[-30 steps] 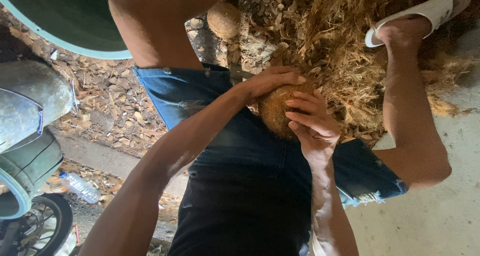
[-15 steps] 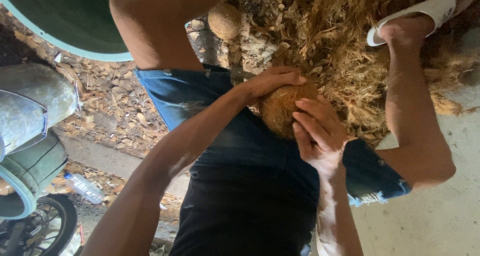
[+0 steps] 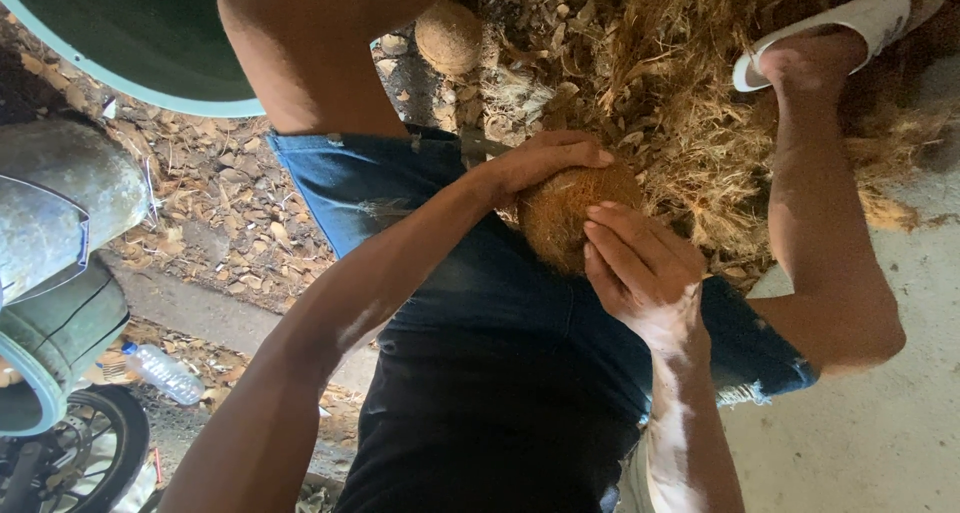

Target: The person sits on the ground and uses a fixed metal blade tool to peel the husk off a coconut. They hold the coconut with both hands and rotate it against the blade, removing the fibrous outer layer and dropping the debris onto the floor.

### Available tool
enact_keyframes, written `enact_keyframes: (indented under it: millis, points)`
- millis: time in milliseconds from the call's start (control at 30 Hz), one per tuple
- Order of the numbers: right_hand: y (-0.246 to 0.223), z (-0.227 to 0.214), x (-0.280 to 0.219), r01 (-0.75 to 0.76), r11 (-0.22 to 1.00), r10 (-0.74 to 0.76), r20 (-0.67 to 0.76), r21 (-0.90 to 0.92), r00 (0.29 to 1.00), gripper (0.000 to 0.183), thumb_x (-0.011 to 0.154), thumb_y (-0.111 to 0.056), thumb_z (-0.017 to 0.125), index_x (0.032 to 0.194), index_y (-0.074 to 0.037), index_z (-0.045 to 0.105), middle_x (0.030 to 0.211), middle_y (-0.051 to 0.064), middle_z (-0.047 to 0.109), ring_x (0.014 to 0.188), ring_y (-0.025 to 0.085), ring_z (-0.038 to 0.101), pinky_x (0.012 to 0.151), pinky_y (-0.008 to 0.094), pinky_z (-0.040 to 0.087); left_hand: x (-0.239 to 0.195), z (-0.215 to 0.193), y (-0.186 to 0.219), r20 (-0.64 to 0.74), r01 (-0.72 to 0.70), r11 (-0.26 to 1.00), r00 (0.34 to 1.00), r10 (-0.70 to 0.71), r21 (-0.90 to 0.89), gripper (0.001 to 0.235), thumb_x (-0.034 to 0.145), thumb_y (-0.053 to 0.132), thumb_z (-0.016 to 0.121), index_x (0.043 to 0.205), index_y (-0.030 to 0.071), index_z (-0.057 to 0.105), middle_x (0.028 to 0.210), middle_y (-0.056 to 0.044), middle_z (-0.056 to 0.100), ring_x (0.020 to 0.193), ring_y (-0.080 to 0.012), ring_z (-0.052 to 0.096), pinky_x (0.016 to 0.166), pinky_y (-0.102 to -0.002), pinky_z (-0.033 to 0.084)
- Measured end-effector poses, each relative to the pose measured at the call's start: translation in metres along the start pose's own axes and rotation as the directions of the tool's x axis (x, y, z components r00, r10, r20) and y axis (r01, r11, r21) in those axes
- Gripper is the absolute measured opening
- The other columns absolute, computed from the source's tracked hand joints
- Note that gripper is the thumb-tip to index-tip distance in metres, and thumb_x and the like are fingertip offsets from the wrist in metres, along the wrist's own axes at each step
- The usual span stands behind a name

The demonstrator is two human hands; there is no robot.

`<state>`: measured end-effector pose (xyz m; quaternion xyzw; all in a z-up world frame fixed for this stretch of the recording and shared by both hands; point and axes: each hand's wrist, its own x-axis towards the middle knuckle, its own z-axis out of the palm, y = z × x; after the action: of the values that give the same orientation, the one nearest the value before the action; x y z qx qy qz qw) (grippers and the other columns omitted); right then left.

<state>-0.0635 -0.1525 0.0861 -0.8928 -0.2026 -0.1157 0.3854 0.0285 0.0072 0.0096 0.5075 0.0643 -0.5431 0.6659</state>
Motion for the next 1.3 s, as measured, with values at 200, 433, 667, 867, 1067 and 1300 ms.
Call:
enact_keyframes:
  millis: [200,433,667,867,1067,1300]
  points:
    - [0.002,-0.001,0.002,0.040,0.999,-0.039,0.040,-0.027,0.998,0.013,0.086,-0.001,0.073,0.098,0.000,0.074,0.101,0.020,0.073,0.091,0.039,0.073,0.074,0.046,0.060,-0.001,0.004,0.003,-0.005,0.020,1.000,1.000,-0.020,0.024,0.091,0.077,0.061,0.071,0.138,-0.003,0.050,0.144,-0.033,0.043,0.136,-0.0544,0.039,0.110,-0.067,0.039]
    - [0.001,0.008,-0.012,-0.103,0.995,0.102,-0.050,-0.010,0.994,0.012,0.084,0.005,0.072,0.096,0.001,0.073,0.098,0.019,0.074,0.088,0.039,0.073,0.070,0.045,0.059,0.001,0.005,0.001,-0.037,0.021,0.999,0.999,-0.022,-0.045,0.085,0.074,0.058,0.076,0.133,0.000,0.057,0.140,-0.033,0.048,0.131,-0.0545,0.045,0.105,-0.065,0.044]
    - [0.002,0.021,-0.019,-0.290,0.933,0.331,-0.187,0.214,0.925,0.014,0.085,0.011,0.068,0.096,0.004,0.071,0.093,0.022,0.073,0.091,0.045,0.071,0.074,0.048,0.058,-0.001,0.007,0.002,-0.026,0.058,0.998,0.998,-0.059,-0.036,0.095,0.072,0.066,0.072,0.139,0.001,0.051,0.146,-0.033,0.041,0.135,-0.0556,0.039,0.106,-0.067,0.044]
    - [-0.003,0.021,-0.013,-0.332,0.889,0.402,-0.192,0.314,0.895,0.013,0.089,0.011,0.065,0.099,0.005,0.070,0.096,0.024,0.071,0.097,0.045,0.071,0.080,0.050,0.056,-0.001,0.006,0.004,-0.020,0.083,0.995,0.996,-0.084,-0.046,0.088,0.075,0.064,0.070,0.139,0.006,0.053,0.147,-0.029,0.042,0.137,-0.0515,0.039,0.108,-0.066,0.043]
    - [0.007,0.015,-0.020,-0.228,0.902,0.292,-0.129,0.365,0.948,0.022,0.091,-0.006,0.070,0.110,0.006,0.069,0.109,0.026,0.068,0.109,0.046,0.065,0.093,0.055,0.050,0.019,-0.007,-0.018,0.013,0.053,0.997,0.999,-0.053,-0.048,0.088,0.077,0.064,0.071,0.139,0.005,0.051,0.145,-0.029,0.043,0.135,-0.0518,0.041,0.106,-0.067,0.046]
    - [0.013,0.030,-0.015,-0.197,0.816,0.316,-0.134,0.544,0.939,0.017,0.089,-0.004,0.072,0.105,0.000,0.073,0.113,0.022,0.070,0.119,0.041,0.061,0.102,0.054,0.045,0.024,-0.009,-0.027,0.007,0.042,0.997,0.999,-0.042,-0.061,0.079,0.081,0.056,0.071,0.137,0.003,0.053,0.143,-0.031,0.044,0.131,-0.0515,0.047,0.103,-0.067,0.048]
